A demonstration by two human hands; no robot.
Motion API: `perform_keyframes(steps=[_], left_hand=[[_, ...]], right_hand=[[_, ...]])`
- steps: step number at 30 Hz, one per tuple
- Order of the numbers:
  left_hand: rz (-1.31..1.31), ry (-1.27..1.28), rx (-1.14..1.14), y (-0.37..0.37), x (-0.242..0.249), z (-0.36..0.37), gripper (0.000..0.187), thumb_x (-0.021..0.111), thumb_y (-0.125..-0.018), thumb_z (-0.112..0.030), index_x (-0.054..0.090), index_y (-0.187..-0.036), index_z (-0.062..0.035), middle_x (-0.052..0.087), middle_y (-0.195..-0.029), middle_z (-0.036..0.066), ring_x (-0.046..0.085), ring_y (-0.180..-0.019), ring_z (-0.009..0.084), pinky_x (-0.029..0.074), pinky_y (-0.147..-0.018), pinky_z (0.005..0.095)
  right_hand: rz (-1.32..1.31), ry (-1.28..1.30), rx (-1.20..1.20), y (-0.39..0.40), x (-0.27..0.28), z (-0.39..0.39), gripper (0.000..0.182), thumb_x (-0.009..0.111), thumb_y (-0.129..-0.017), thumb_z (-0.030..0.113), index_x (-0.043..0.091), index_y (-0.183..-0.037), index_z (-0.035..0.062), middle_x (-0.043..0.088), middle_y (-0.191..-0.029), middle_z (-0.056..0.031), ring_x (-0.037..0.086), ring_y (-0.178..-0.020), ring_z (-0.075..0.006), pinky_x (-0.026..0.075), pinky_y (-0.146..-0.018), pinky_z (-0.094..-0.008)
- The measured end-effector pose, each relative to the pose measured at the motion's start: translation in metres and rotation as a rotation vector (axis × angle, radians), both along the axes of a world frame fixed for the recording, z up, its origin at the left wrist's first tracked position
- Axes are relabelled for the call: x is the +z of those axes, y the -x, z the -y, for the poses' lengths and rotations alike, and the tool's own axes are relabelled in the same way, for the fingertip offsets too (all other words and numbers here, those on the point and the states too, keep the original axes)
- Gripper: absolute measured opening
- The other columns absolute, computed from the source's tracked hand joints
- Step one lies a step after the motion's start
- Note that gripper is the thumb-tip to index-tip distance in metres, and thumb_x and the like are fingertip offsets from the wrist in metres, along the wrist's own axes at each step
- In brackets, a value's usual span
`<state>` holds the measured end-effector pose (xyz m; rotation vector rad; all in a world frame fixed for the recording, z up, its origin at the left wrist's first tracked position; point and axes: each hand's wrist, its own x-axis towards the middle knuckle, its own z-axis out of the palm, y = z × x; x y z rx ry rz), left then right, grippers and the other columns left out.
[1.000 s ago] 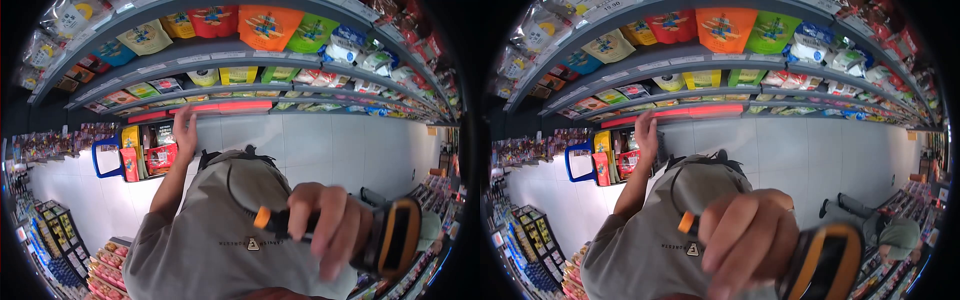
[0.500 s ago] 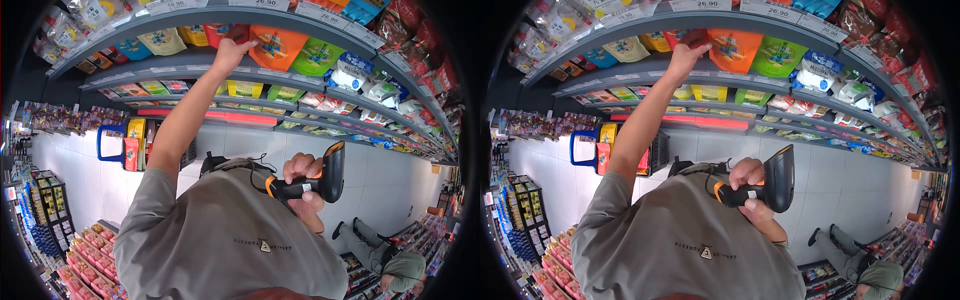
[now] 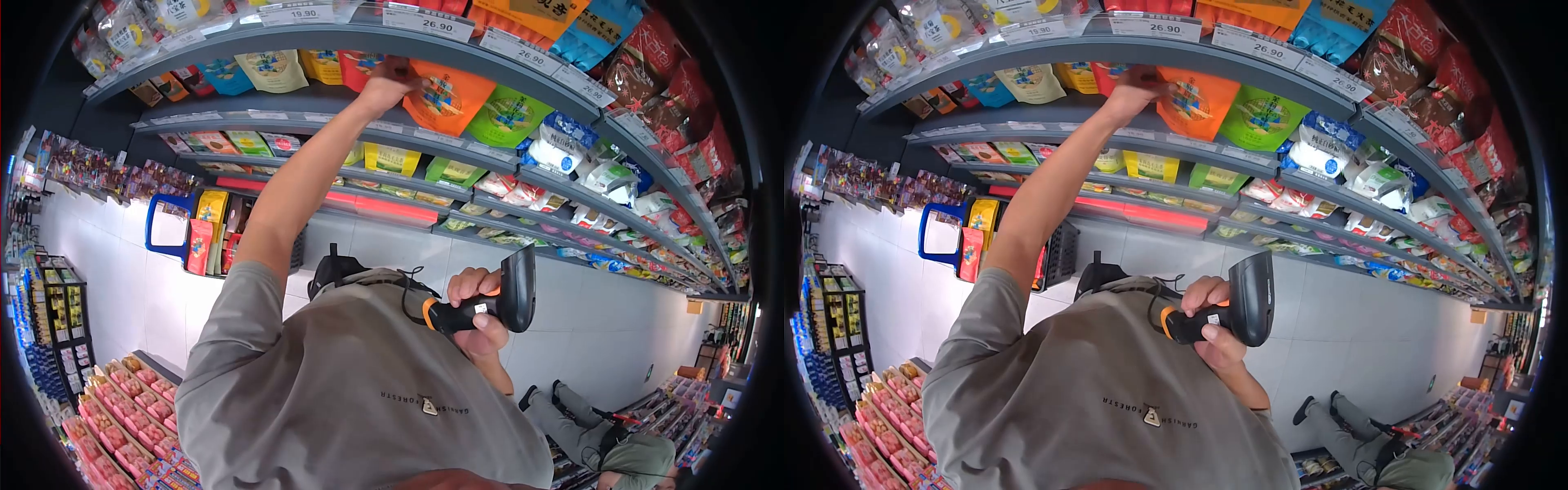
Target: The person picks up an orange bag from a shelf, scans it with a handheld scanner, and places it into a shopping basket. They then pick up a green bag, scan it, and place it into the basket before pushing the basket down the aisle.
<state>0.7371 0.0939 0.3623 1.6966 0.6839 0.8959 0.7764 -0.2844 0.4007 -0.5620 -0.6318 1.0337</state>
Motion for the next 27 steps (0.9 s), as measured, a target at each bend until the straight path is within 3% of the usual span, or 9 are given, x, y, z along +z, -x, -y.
perform_keyframes(steps=[3, 6, 12, 15, 19, 24, 27], left_hand=[[0.145, 0.198, -0.098, 0.000, -0.004, -0.002, 0.024, 0.069, -0.077, -0.005, 0.058, -0.094, 0.0052, 0.062, -0.089, 0.010, 0.062, -0.078, 0.0162, 0.054, -0.068, 0.0261], [0.139, 0.215, -0.067, 0.001, -0.007, -0.003, 0.024, 0.068, -0.077, -0.005, 0.057, -0.096, 0.0060, 0.062, -0.088, 0.010, 0.063, -0.076, 0.0165, 0.055, -0.065, 0.0255], [0.301, 0.147, 0.021, -0.003, -0.011, 0.008, 0.024, 0.067, -0.077, -0.003, 0.057, -0.096, 0.0079, 0.062, -0.086, 0.011, 0.065, -0.076, 0.0182, 0.055, -0.065, 0.0265], [0.252, 0.032, 0.095, -0.003, -0.020, 0.008, 0.023, 0.067, -0.077, -0.002, 0.057, -0.094, 0.0090, 0.062, -0.087, 0.012, 0.065, -0.077, 0.0187, 0.055, -0.065, 0.0267], [0.309, 0.081, 0.125, -0.001, -0.023, 0.007, 0.021, 0.067, -0.077, -0.002, 0.058, -0.093, 0.0087, 0.063, -0.087, 0.012, 0.065, -0.076, 0.0185, 0.055, -0.066, 0.0265], [0.105, -0.108, 0.253, 0.006, -0.022, 0.001, 0.016, 0.067, -0.078, -0.003, 0.060, -0.089, 0.0052, 0.064, -0.086, 0.011, 0.064, -0.074, 0.0157, 0.054, -0.066, 0.0255], [0.230, 0.086, 0.196, 0.008, -0.021, -0.003, 0.013, 0.067, -0.079, -0.004, 0.061, -0.089, 0.0027, 0.064, -0.086, 0.009, 0.063, -0.076, 0.0143, 0.054, -0.066, 0.0250]], right_hand=[[-0.001, 0.001, 0.002, -0.001, -0.002, 0.000, 0.038, 0.061, -0.064, 0.015, 0.046, -0.097, 0.0056, 0.050, -0.084, -0.0138, 0.044, -0.073, -0.0198, 0.037, -0.066, -0.0320], [0.002, 0.017, 0.021, -0.003, -0.004, 0.002, 0.039, 0.060, -0.066, 0.012, 0.046, -0.102, 0.0047, 0.052, -0.086, -0.0149, 0.045, -0.074, -0.0200, 0.038, -0.067, -0.0318], [-0.031, 0.064, -0.015, -0.002, -0.009, 0.001, 0.038, 0.058, -0.068, 0.010, 0.046, -0.103, 0.0041, 0.054, -0.088, -0.0162, 0.049, -0.076, -0.0208, 0.039, -0.067, -0.0313], [-0.035, 0.100, -0.036, -0.003, -0.011, 0.002, 0.038, 0.057, -0.068, 0.010, 0.046, -0.103, 0.0039, 0.054, -0.087, -0.0162, 0.050, -0.076, -0.0210, 0.040, -0.067, -0.0312], [-0.010, 0.128, -0.049, -0.004, -0.013, 0.001, 0.037, 0.057, -0.068, 0.011, 0.047, -0.103, 0.0034, 0.054, -0.086, -0.0162, 0.050, -0.073, -0.0209, 0.040, -0.065, -0.0316], [-0.018, 0.155, -0.043, -0.003, -0.017, 0.000, 0.036, 0.057, -0.068, 0.010, 0.047, -0.102, 0.0030, 0.054, -0.085, -0.0158, 0.050, -0.073, -0.0207, 0.040, -0.065, -0.0319], [-0.030, 0.170, -0.038, -0.002, -0.019, 0.000, 0.037, 0.057, -0.067, 0.010, 0.047, -0.102, 0.0028, 0.054, -0.085, -0.0153, 0.050, -0.073, -0.0208, 0.040, -0.065, -0.0321]])
